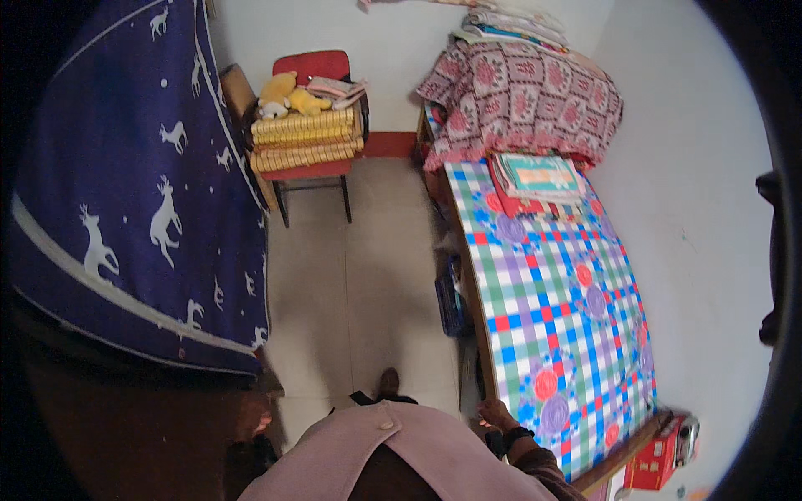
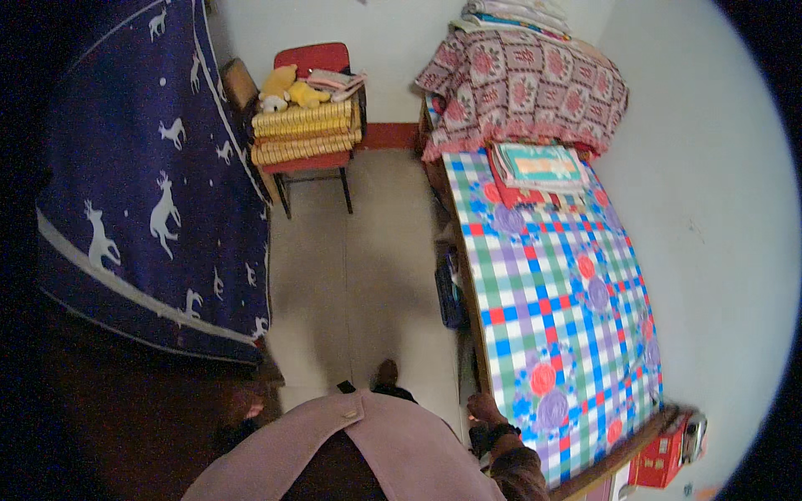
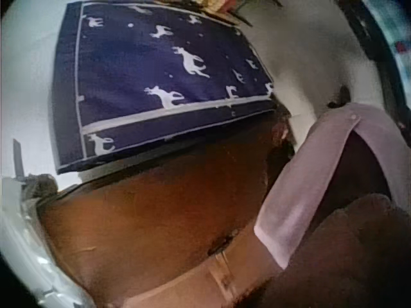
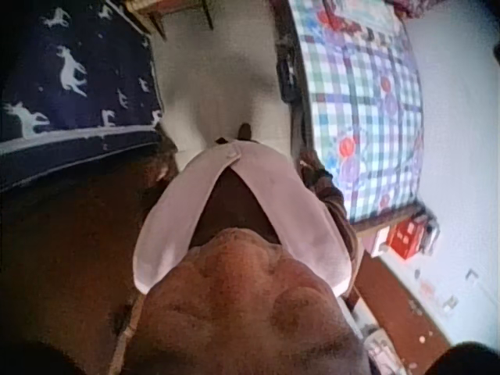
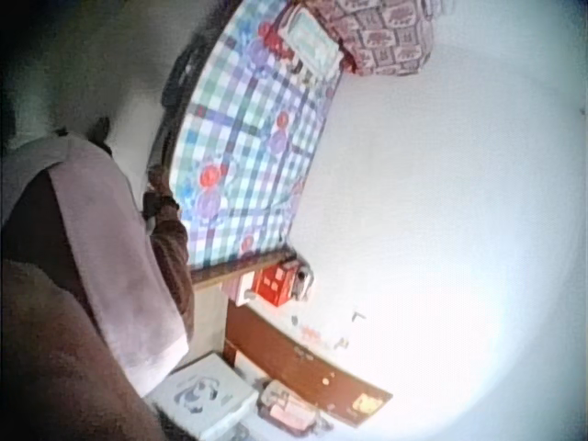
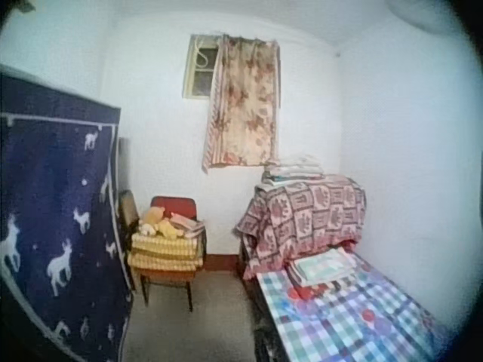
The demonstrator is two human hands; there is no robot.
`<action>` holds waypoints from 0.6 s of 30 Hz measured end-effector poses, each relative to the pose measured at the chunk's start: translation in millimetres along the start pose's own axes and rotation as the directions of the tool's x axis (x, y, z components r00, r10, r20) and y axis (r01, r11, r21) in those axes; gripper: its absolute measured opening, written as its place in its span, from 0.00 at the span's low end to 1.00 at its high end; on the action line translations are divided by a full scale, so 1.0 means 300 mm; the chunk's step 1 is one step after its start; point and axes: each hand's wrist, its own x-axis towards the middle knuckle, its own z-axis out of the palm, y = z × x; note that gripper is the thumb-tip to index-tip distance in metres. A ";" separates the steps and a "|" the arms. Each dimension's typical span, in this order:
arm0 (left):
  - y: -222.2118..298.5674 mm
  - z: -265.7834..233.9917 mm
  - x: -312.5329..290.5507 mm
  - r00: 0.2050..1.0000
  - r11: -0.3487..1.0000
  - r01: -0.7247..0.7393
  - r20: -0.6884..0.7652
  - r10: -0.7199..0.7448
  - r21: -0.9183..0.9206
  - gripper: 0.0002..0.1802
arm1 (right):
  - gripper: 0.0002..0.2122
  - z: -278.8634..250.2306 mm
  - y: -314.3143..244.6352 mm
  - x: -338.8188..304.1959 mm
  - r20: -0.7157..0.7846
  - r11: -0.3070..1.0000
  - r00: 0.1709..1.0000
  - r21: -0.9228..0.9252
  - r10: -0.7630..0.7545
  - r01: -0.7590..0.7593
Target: The person folds several small towels and cloths on a bed, places some on hangers, and stacks them. They handle pink, yellow, and patterned cloths, using hangers to organize some items.
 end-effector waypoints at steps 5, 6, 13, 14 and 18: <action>0.023 -0.098 0.071 0.620 0.378 0.609 0.715 0.322 -0.698 0.18 | 0.07 -0.124 0.243 0.242 -0.049 0.996 0.997 -0.068 -0.062 0.058; 0.057 -0.093 0.058 0.838 0.516 0.437 0.542 0.064 -0.737 0.18 | 0.09 -0.141 0.276 0.294 0.022 0.989 0.999 -0.141 -0.028 0.031; 0.431 0.129 0.207 0.947 0.915 0.317 0.035 -0.319 -0.251 0.13 | 0.07 -0.273 0.371 0.498 0.040 0.975 0.995 0.200 0.089 -0.095; 0.475 0.136 0.267 0.952 0.932 0.305 0.037 -0.304 -0.198 0.13 | 0.08 -0.297 0.375 0.514 0.007 0.997 0.998 -0.063 -0.054 0.055; 0.658 0.124 0.579 0.977 0.978 0.204 0.052 -0.206 0.031 0.11 | 0.08 -0.389 0.387 0.516 -0.041 0.995 0.994 -0.015 0.099 -0.099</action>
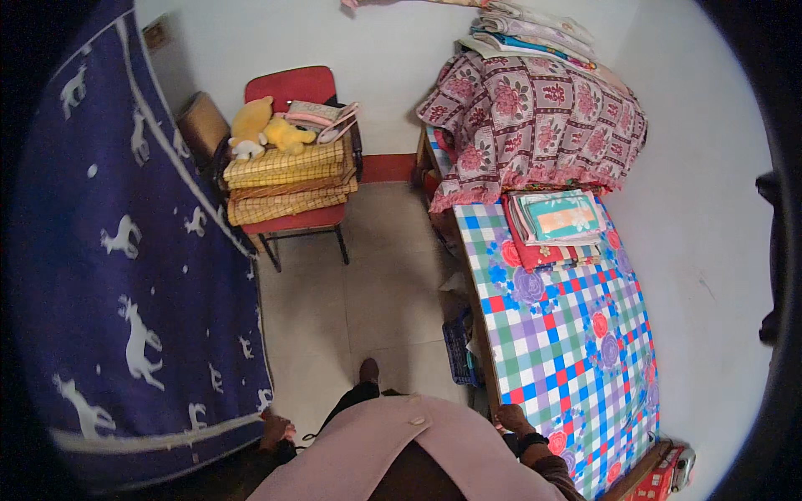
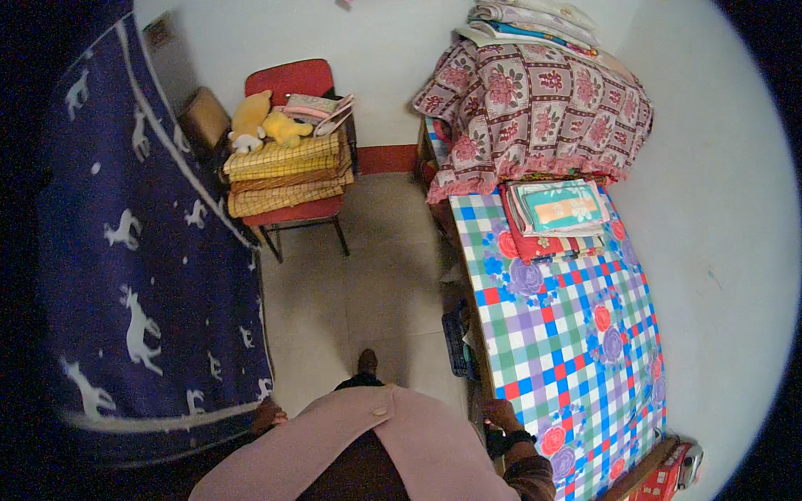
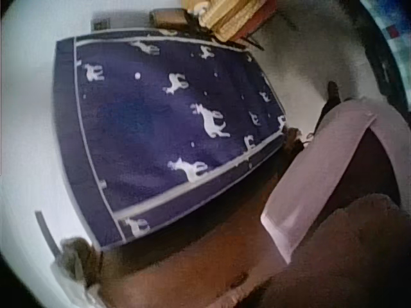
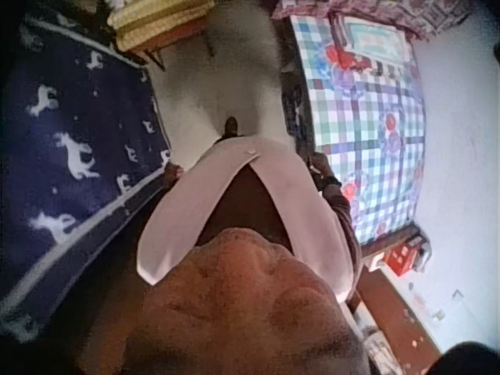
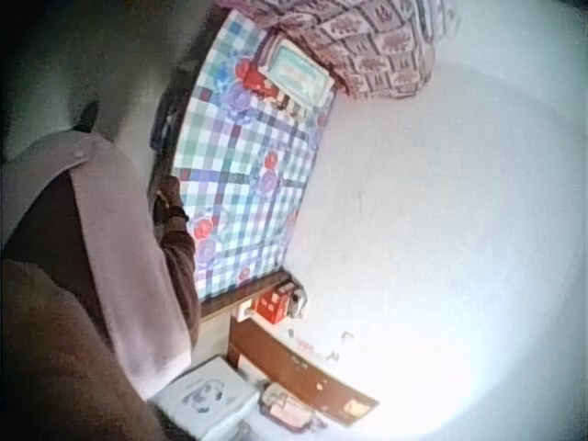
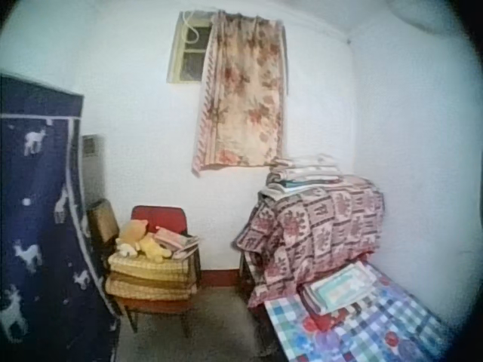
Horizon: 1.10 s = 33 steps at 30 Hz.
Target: The person folds several small towels and cloths on a bed, places some on hangers, and stacks them. They handle pink, yellow, and patterned cloths, using hangers to organize some items.
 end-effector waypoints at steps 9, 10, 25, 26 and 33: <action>0.814 -0.033 0.687 0.868 0.870 -0.484 0.173 0.465 0.091 0.09 | 0.06 -0.201 -0.032 0.077 -0.180 0.966 0.957 0.164 0.230 -0.201; 0.920 0.000 0.730 0.873 0.891 -0.449 0.245 0.423 0.063 0.08 | 0.07 -0.225 -0.053 0.080 -0.084 0.745 0.884 0.578 0.461 -0.334; 1.854 0.977 0.609 0.739 0.426 -0.670 0.606 0.296 0.608 0.12 | 0.10 -0.388 0.477 0.469 0.333 -0.336 0.640 0.934 0.692 -0.123; 1.896 1.043 0.617 0.707 0.371 -0.706 0.633 0.315 0.604 0.12 | 0.12 -0.417 0.524 0.492 0.286 -0.270 0.671 0.954 0.685 -0.131; 2.055 1.419 0.725 0.637 0.130 -0.769 0.731 0.244 0.626 0.14 | 0.12 -0.532 0.782 0.639 0.361 -0.403 0.613 0.912 0.702 -0.076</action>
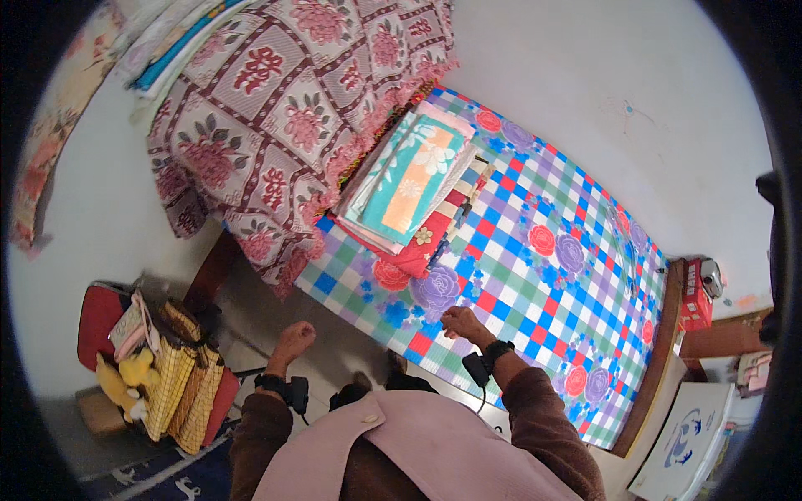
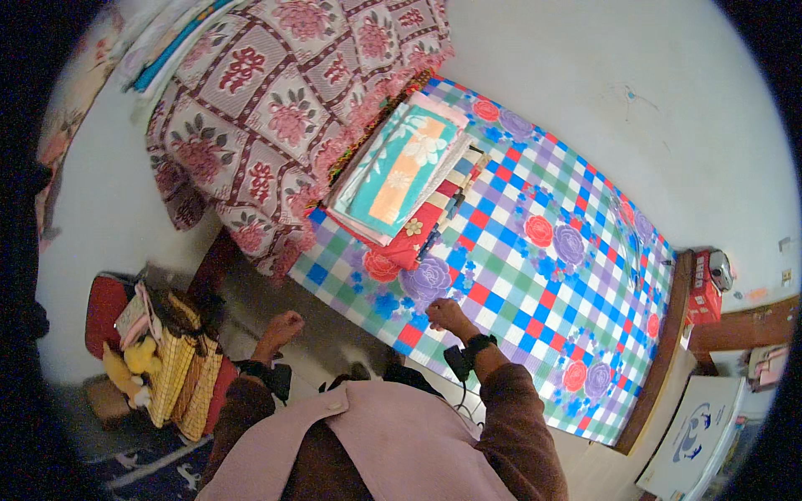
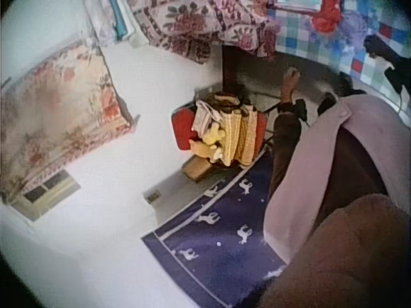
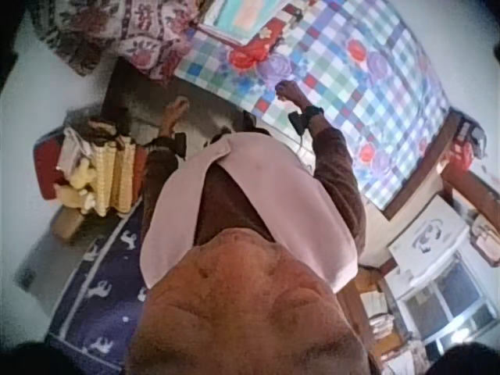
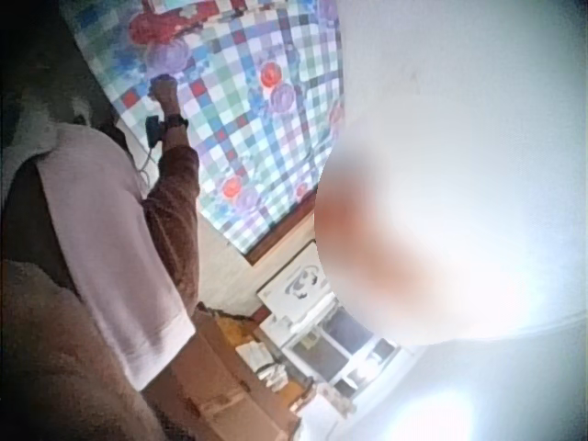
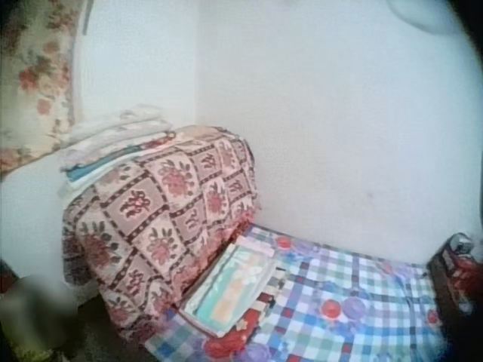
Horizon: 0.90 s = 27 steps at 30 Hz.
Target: The person folds several small towels and cloths on a bed, places some on hangers, and stacks them. They handle pink, yellow, and patterned cloths, using hangers to organize some items.
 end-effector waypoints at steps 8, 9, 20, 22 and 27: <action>0.124 0.078 0.515 0.984 0.987 0.151 0.092 -0.155 0.051 0.53 | 0.18 0.031 -0.222 0.158 -0.050 0.971 0.996 0.224 -0.079 0.088; 0.151 0.106 0.552 0.966 0.969 0.239 0.082 -0.244 0.069 0.58 | 0.20 0.038 -0.244 0.179 -0.065 0.960 0.997 0.273 -0.041 0.057; 0.293 0.255 0.669 0.764 0.759 0.631 0.040 -0.644 0.159 0.83 | 0.30 0.134 -0.492 0.539 -0.344 0.820 0.934 0.505 -0.096 0.270; 0.298 0.251 0.667 0.759 0.750 0.638 0.021 -0.651 0.175 0.83 | 0.30 0.155 -0.522 0.577 -0.422 0.808 0.903 0.503 -0.080 0.306; 0.303 0.251 0.672 0.746 0.732 0.649 0.013 -0.666 0.208 0.83 | 0.31 0.167 -0.493 0.671 -0.591 0.931 0.805 0.320 0.052 0.175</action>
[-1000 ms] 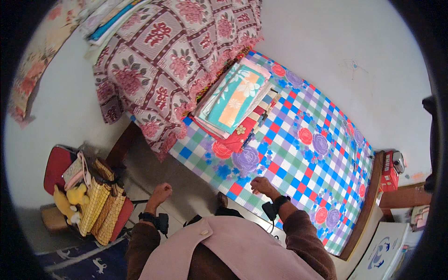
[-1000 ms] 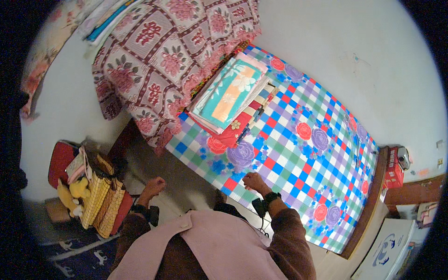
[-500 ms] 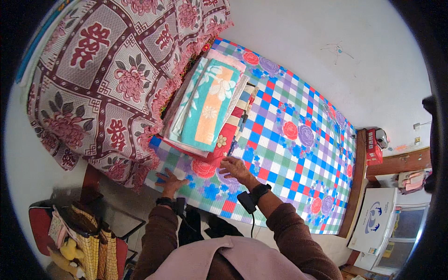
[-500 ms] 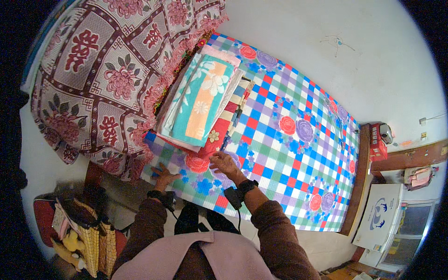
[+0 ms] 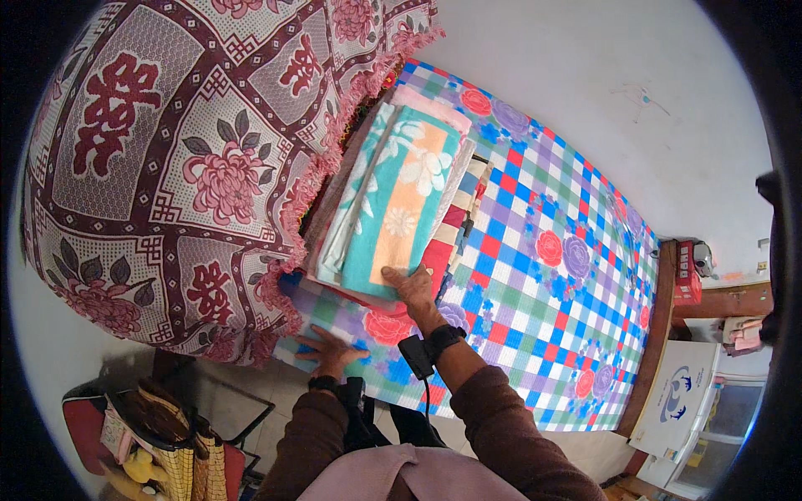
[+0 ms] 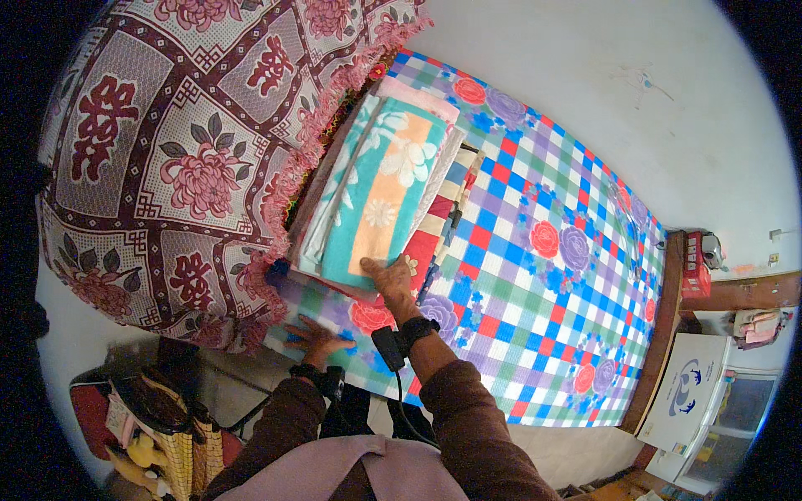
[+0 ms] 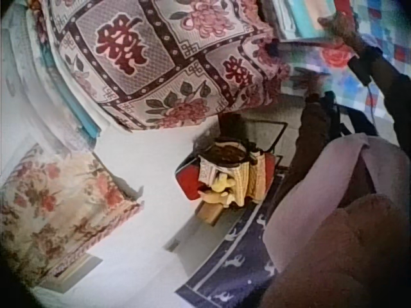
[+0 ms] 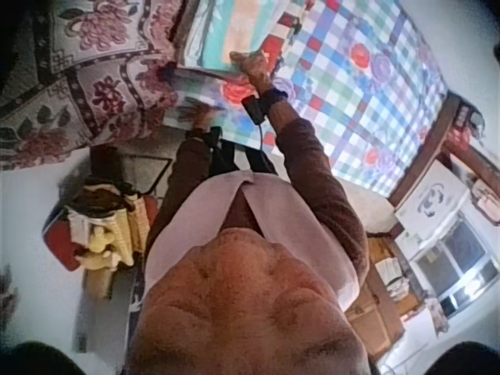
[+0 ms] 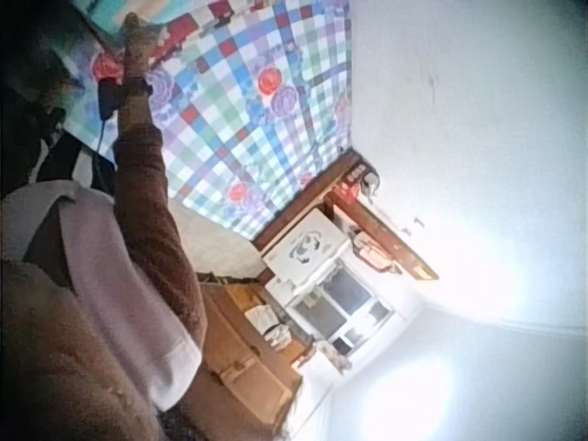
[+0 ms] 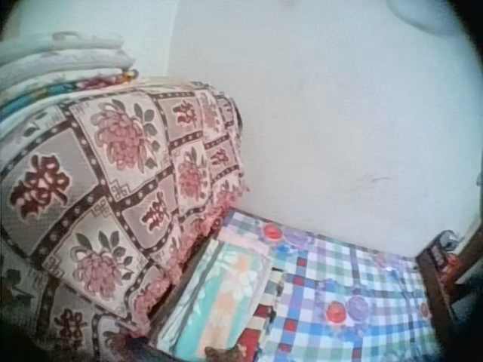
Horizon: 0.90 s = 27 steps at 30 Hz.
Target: The person folds several small towels and cloths on a bed, places some on hangers, and stacks them. They handle pink, yellow, and patterned cloths, using hangers to organize some items.
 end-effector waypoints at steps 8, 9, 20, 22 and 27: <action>0.001 -0.014 -0.013 0.999 0.999 -0.005 0.035 0.007 -0.042 0.83 | 0.31 0.032 0.094 0.049 -0.025 0.988 0.988 0.033 -0.150 0.150; 0.002 -0.014 -0.016 0.999 0.999 -0.015 0.032 0.017 -0.042 0.83 | 0.30 0.029 0.086 0.028 -0.041 0.982 0.994 0.154 -0.101 0.106; 0.021 0.008 -0.012 1.000 0.999 0.030 0.006 -0.030 -0.019 0.83 | 0.30 0.064 -0.072 -0.033 0.157 0.819 0.978 0.574 -0.134 0.020; 0.018 0.014 -0.020 1.000 1.000 0.019 -0.022 -0.019 0.003 0.83 | 0.26 0.070 -0.102 -0.028 0.165 0.766 0.970 0.642 -0.178 0.031; -0.001 0.032 -0.032 0.997 0.994 -0.057 -0.056 0.052 -0.089 0.82 | 0.21 -0.086 -0.229 0.000 0.110 0.789 0.991 0.615 -0.073 -0.010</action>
